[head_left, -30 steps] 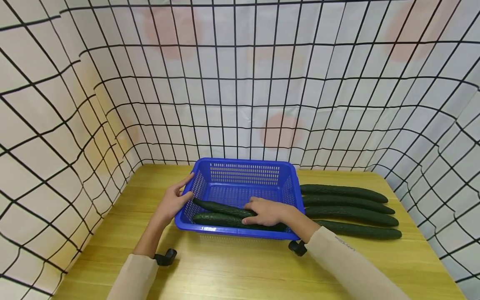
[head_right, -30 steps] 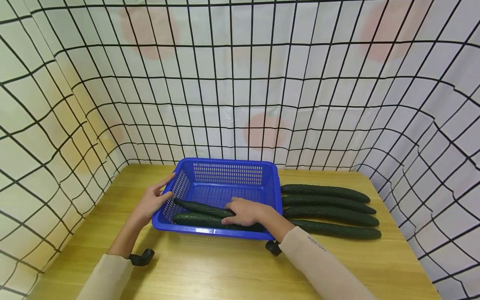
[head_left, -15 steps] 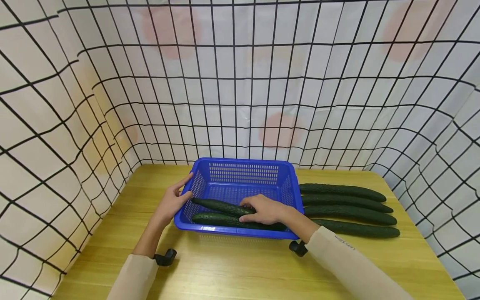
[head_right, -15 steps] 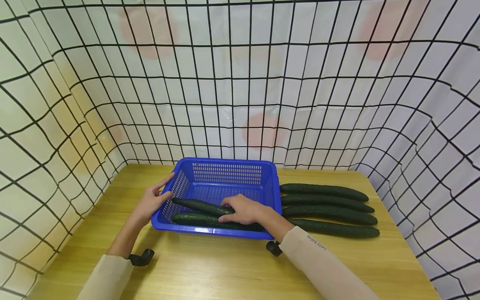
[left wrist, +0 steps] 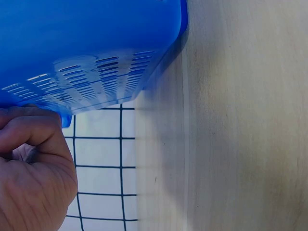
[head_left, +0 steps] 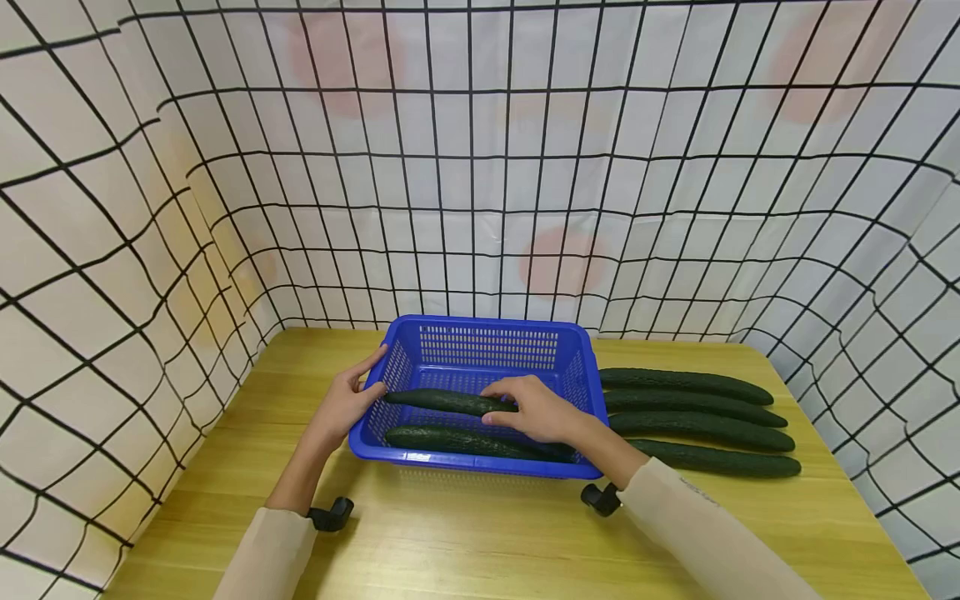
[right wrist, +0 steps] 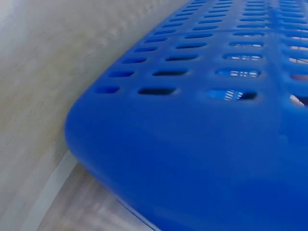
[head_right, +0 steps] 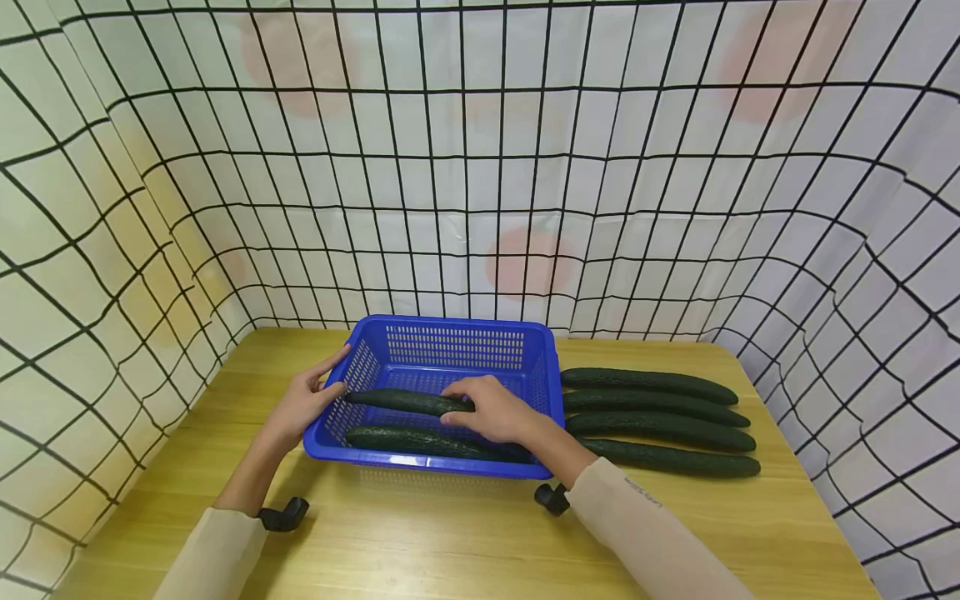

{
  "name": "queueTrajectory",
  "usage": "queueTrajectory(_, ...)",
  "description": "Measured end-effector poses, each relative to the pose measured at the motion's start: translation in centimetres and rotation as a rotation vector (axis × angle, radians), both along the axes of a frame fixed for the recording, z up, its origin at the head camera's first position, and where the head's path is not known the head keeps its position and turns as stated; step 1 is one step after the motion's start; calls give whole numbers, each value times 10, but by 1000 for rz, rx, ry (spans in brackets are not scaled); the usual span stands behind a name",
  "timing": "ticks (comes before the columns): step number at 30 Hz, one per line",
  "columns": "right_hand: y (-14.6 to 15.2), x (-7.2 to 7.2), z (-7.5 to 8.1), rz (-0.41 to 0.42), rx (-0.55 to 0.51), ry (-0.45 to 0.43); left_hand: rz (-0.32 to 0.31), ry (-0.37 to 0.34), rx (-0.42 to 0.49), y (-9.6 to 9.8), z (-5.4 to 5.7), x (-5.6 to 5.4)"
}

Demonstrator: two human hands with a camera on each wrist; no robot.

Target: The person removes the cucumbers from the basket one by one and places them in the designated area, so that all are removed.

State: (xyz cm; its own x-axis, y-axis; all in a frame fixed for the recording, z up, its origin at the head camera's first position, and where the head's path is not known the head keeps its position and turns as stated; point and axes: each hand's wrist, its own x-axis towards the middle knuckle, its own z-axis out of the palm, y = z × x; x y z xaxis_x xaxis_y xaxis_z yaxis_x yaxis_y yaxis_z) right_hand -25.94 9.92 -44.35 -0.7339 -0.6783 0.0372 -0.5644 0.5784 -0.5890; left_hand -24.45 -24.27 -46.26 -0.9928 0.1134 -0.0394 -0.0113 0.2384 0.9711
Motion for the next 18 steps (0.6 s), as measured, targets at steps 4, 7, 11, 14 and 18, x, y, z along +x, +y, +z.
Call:
queueTrajectory(4,3,0,4,-28,-45,36,-11,-5,7,0,0,-1)
queueTrajectory(7,5,0,9,-47,-65,63,-24,0,2,-1,-1,-2)
queueTrajectory(11,5,-1,17,-47,-73,96,-24,3,-1,-1,0,-1)
queueTrajectory(14,6,-2,24,-46,-78,113,-18,2,3,-1,0,-1)
queueTrajectory(18,8,-2,33,-51,-83,128,-25,3,6,-2,0,0)
